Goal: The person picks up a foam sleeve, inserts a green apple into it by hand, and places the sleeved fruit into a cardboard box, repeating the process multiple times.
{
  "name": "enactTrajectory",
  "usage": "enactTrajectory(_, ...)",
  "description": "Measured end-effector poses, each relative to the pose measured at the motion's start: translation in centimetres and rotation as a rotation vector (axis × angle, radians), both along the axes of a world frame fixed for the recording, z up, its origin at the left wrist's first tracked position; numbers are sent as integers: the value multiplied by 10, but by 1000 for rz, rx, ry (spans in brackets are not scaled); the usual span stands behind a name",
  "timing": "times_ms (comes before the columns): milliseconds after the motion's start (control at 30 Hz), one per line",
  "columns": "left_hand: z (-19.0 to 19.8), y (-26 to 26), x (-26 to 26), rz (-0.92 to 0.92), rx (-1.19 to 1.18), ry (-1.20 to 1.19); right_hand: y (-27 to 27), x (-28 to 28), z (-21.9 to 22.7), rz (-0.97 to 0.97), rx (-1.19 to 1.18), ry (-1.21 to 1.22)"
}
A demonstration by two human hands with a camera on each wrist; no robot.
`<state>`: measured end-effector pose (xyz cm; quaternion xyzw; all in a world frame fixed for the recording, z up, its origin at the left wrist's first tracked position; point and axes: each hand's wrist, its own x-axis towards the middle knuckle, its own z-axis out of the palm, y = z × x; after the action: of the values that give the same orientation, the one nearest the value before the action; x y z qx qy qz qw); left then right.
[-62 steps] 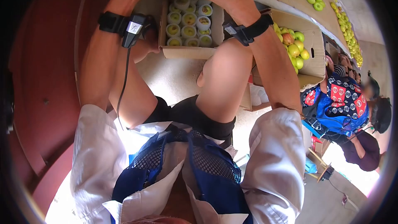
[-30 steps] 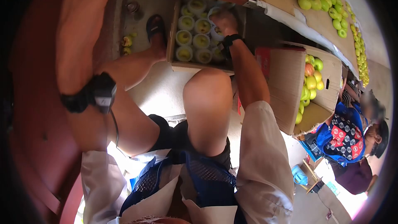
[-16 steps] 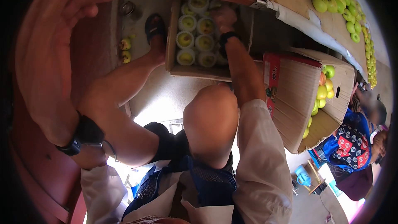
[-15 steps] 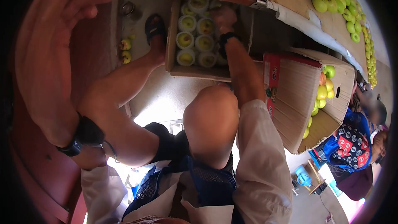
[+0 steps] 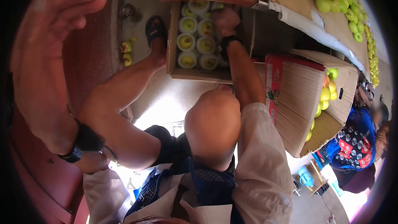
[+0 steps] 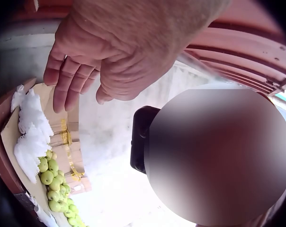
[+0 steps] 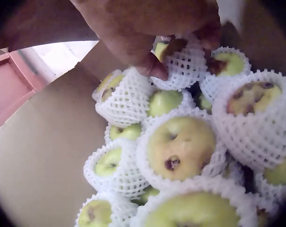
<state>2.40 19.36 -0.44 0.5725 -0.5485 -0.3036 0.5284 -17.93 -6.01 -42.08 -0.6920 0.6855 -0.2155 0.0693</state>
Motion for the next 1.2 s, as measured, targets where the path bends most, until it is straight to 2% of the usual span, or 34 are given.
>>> enactTrajectory(167, 1, -6, 1, 4, 3, 3, 3, 1, -4, 43, -82, 0)
enactTrajectory(333, 3, -10, 0, 7, 1, 1, 1, 5, -10, 129, -183, -129)
enactTrajectory(533, 7, -12, 1, 2, -15, -5, 14, 5, 16, 46, 30, -183)
enactTrajectory(600, 9, -14, 3, 3, -18, -9, 24, 2, 34, 33, 177, -148)
enactTrajectory(700, 5, -28, 8, 7, -17, -8, 45, -1, 43, -102, 140, -153)
enactTrajectory(733, 1, -35, 13, 6, -6, 0, 49, -7, 40, -72, 127, -143)
enactTrajectory(833, -15, -46, 27, 46, 34, -64, 64, -28, 38, 2, 310, -189)
enactTrajectory(900, -15, -48, 20, 62, 16, -158, 98, -39, 52, 133, 167, -278)
enactTrajectory(933, -15, -50, 13, 80, -16, -104, 106, -43, 34, 153, 197, -502)
enactTrajectory(1000, -17, -54, 14, 58, 25, -123, 124, -52, 51, 250, 255, -632)
enactTrajectory(1033, -17, -55, 15, 53, 44, -140, 145, -52, 94, 316, 294, -534)
enactTrajectory(1133, -14, -58, 9, 55, 70, -44, 185, -56, 159, 342, 549, -980)
enactTrajectory(1200, -15, -61, 7, 36, 65, -9, 213, -60, 202, 421, 659, -948)
